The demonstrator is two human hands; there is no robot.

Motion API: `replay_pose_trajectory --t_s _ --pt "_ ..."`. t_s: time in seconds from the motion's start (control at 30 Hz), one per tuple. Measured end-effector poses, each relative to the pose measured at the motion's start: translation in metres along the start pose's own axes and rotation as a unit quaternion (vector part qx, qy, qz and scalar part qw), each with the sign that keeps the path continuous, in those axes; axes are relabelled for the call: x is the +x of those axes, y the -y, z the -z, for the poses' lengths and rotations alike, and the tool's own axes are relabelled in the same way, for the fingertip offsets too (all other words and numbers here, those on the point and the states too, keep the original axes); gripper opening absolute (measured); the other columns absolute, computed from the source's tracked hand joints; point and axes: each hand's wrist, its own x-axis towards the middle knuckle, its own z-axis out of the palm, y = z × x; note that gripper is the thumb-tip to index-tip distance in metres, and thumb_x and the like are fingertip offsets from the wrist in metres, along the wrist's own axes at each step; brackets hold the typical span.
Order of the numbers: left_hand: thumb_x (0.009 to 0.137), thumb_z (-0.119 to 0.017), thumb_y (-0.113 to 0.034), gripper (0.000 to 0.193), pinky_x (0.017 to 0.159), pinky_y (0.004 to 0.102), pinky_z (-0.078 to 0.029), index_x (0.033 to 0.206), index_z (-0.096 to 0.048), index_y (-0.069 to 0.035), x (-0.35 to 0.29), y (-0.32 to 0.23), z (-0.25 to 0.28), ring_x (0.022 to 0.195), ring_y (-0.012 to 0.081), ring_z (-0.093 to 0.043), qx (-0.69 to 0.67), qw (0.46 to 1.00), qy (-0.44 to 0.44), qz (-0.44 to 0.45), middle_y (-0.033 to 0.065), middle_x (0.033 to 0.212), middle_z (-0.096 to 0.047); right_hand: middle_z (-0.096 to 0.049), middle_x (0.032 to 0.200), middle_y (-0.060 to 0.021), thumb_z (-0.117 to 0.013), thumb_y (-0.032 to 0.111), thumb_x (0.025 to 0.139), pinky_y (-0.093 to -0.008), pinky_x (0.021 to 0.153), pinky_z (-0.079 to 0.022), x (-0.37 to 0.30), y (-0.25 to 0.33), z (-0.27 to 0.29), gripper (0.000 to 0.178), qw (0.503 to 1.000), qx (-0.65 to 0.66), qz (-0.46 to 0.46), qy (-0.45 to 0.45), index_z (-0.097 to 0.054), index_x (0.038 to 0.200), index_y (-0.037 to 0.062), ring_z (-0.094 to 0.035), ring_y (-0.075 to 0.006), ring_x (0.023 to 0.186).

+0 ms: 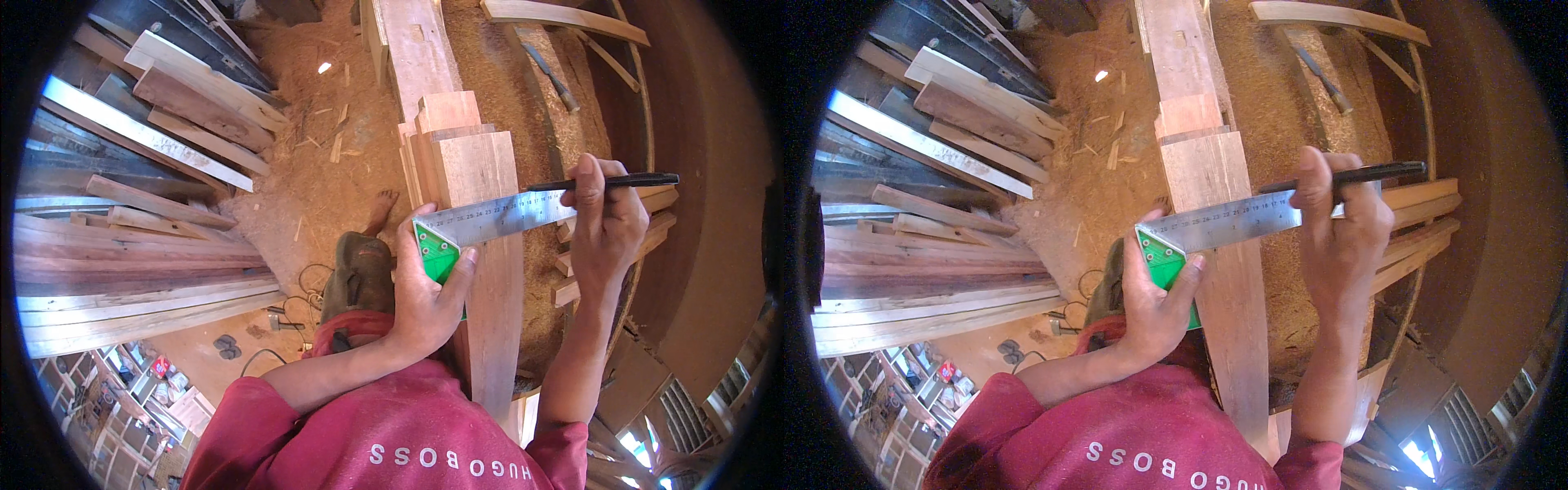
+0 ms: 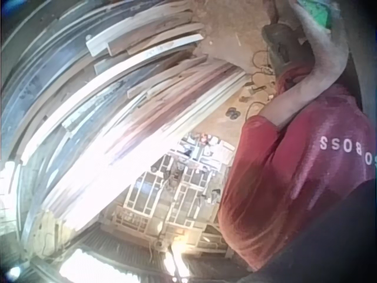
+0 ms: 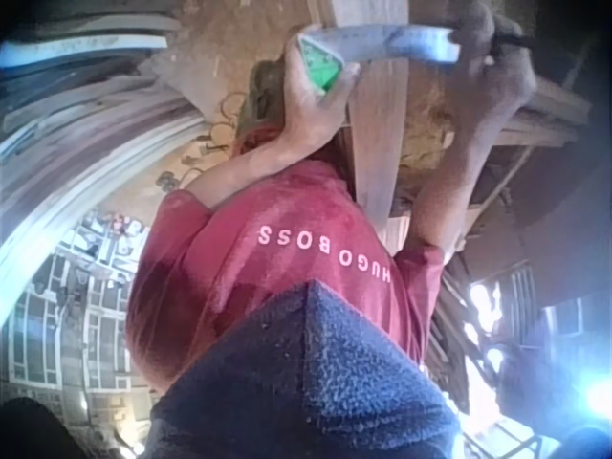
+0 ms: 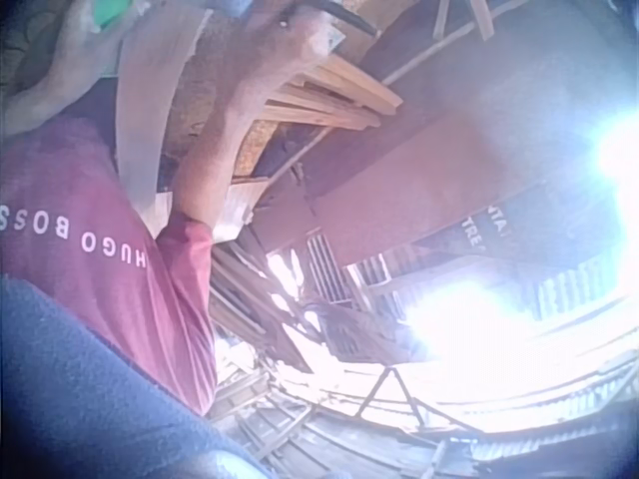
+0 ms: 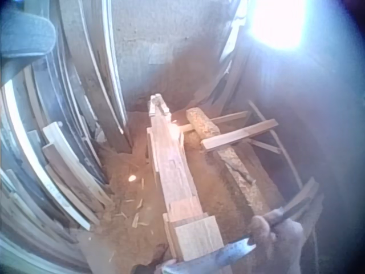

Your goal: The person uses a speed square and a pen to mark lines on a wooden beam, moving the square along the wood and drawing several lines at different positions.

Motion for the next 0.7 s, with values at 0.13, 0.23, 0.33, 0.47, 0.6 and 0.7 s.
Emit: replay_pose_trajectory --t_s 0.13,0.23,0.33,0.47,0.6,0.7 --pt "0.095 -0.071 -0.005 0.060 0.100 0.0327 -0.047 0.144 -0.038 0.003 0.001 -0.002 0.000 0.115 0.0176 -0.056 0.059 0.998 -0.005 -0.022 0.0120 0.125 -0.056 -0.064 0.076 -0.0011 -0.064 0.022 0.104 -0.0240 0.060 -0.046 -0.007 0.025 -0.023 0.026 0.996 0.065 0.011 0.060 -0.069 0.092 0.0002 -0.061 -0.0073 0.066" --pt "0.095 -0.070 -0.005 0.060 0.100 0.0329 -0.047 0.145 -0.038 0.002 0.000 -0.002 -0.001 0.116 0.0184 -0.056 0.026 1.000 -0.005 -0.010 0.0123 0.126 -0.056 -0.062 0.065 -0.0086 -0.069 0.017 0.100 -0.0315 0.053 -0.045 -0.009 0.026 -0.039 0.020 0.990 0.102 0.026 0.095 -0.069 0.089 0.0000 -0.059 -0.0141 0.057" --pt "0.095 -0.070 -0.004 0.060 0.100 0.0323 -0.048 0.145 -0.038 0.002 0.001 0.000 0.000 0.114 0.0175 -0.056 0.060 0.998 -0.009 -0.035 0.0116 0.126 -0.056 -0.062 0.065 -0.0088 -0.069 0.019 0.100 -0.0316 0.054 -0.045 -0.009 0.023 -0.034 0.022 0.989 0.090 0.000 0.118 -0.069 0.088 0.0005 -0.059 -0.0132 0.057" --pt "0.095 -0.070 -0.004 0.058 0.098 0.0309 -0.049 0.144 -0.039 0.001 -0.001 0.001 -0.001 0.112 0.0159 -0.057 -0.013 1.000 0.002 -0.007 0.0107 0.125 -0.056 -0.064 0.072 -0.0049 -0.063 0.024 0.104 -0.0303 0.062 -0.046 0.002 -0.012 0.003 0.028 0.999 0.012 -0.024 0.022 -0.069 0.090 0.0007 -0.060 -0.0117 0.068" --pt "0.095 -0.070 -0.003 0.055 0.091 0.0295 -0.050 0.141 -0.040 0.001 -0.001 -0.003 0.000 0.105 0.0132 -0.059 -0.025 1.000 -0.001 0.002 0.0085 0.119 -0.058 -0.062 0.078 -0.0012 -0.056 0.023 0.107 -0.0280 0.068 -0.047 0.002 -0.032 0.048 0.028 0.993 -0.011 -0.034 -0.109 -0.067 0.092 0.0016 -0.059 -0.0124 0.075" --pt "0.096 -0.072 -0.008 0.036 0.073 0.0246 -0.052 0.124 -0.051 -0.002 0.005 -0.007 0.008 0.085 0.0084 -0.061 -0.033 0.998 -0.026 -0.039 0.0035 0.107 -0.063 -0.060 0.080 0.0012 -0.052 0.024 0.109 -0.0263 0.068 -0.045 -0.033 -0.047 0.087 0.029 0.968 0.117 -0.075 -0.210 -0.066 0.096 0.0019 -0.056 -0.0107 0.073"
